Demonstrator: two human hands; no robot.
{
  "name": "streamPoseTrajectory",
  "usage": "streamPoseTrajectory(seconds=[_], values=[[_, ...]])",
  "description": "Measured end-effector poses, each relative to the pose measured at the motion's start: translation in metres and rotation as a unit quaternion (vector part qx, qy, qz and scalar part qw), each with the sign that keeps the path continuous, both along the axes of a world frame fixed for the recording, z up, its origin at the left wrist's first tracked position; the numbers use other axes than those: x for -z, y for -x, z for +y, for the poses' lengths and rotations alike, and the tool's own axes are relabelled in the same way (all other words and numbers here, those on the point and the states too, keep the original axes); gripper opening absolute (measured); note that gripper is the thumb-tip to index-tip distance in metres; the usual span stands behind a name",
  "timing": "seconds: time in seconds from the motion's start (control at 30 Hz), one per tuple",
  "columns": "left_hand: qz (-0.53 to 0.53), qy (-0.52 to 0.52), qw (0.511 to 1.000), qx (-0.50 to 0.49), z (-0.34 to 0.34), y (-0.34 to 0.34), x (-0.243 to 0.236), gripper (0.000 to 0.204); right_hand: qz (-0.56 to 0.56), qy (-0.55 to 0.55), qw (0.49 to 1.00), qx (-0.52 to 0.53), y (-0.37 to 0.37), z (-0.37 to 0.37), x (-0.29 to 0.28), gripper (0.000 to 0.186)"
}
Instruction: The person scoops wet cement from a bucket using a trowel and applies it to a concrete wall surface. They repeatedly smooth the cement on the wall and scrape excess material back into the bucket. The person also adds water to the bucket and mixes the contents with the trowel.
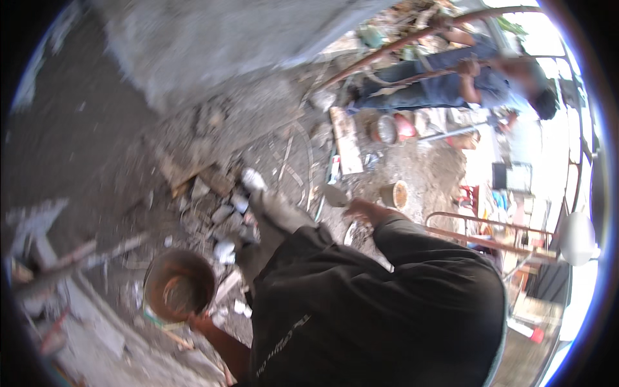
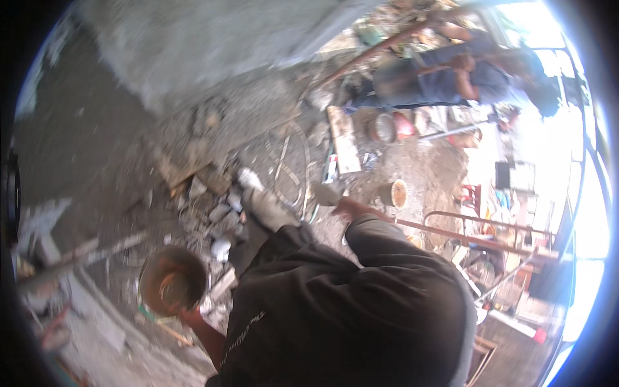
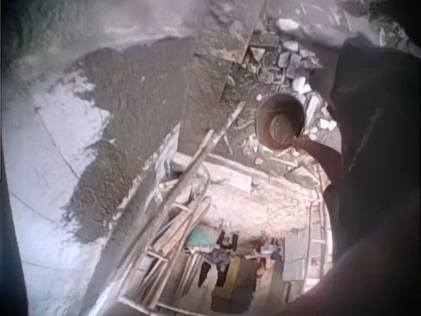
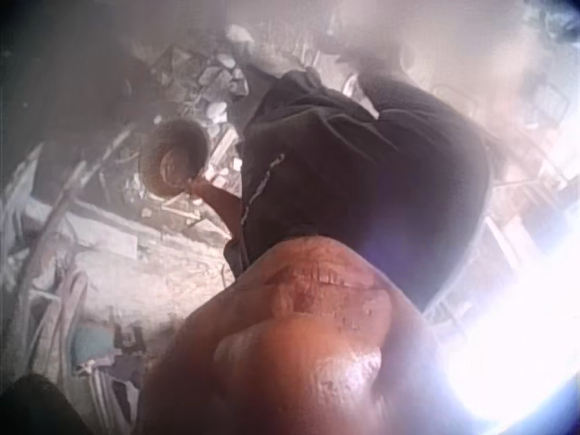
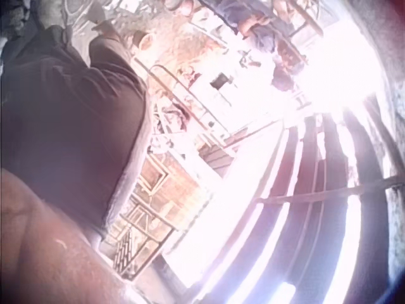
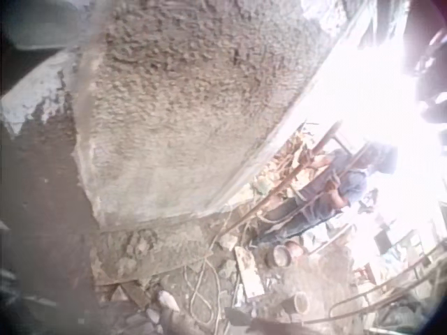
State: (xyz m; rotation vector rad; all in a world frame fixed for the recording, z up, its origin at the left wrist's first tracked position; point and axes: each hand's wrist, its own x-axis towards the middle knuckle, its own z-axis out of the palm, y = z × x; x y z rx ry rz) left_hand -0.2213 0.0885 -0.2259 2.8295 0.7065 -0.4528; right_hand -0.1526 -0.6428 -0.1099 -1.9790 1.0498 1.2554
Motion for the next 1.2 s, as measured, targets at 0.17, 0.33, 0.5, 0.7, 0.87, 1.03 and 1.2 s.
streamPoseTrajectory(seconds=[0.17, 0.33, 0.5, 0.7, 0.87, 1.03, 1.2], values=[[0.179, -0.023, 0.979, -0.098, -0.018, -0.072, -0.007, 0.06, 0.026, 0.032, 0.988, -0.15, -0.094, -0.009, 0.025, 0.058], [0.121, -0.045, 0.992, 0.002, -0.111, -0.16, -0.007, 0.052, -0.007, 0.022, 0.981, -0.195, -0.097, -0.068, 0.033, 0.057], [0.126, 0.025, 0.99, 0.066, -0.245, -0.258, 0.005, 0.047, -0.004, 0.09, 0.966, -0.244, -0.064, -0.15, -0.002, 0.059], [0.087, 0.056, 0.98, 0.168, -0.264, -0.316, -0.006, 0.042, 0.067, 0.14, 0.982, -0.104, -0.014, -0.15, -0.025, 0.054], [0.097, 0.076, 0.974, 0.191, -0.263, -0.313, 0.009, 0.039, -0.079, 0.107, 0.989, -0.062, -0.097, -0.036, 0.018, 0.048], [0.125, 0.1, 0.976, 0.146, -0.23, -0.284, 0.038, 0.036, -0.136, 0.047, 0.987, -0.065, -0.099, 0.051, 0.045, 0.043], [0.065, 0.181, 0.974, -0.121, -0.187, -0.269, 0.086, 0.039, -0.048, 0.068, 0.996, -0.027, 0.029, 0.041, 0.029, 0.038]])
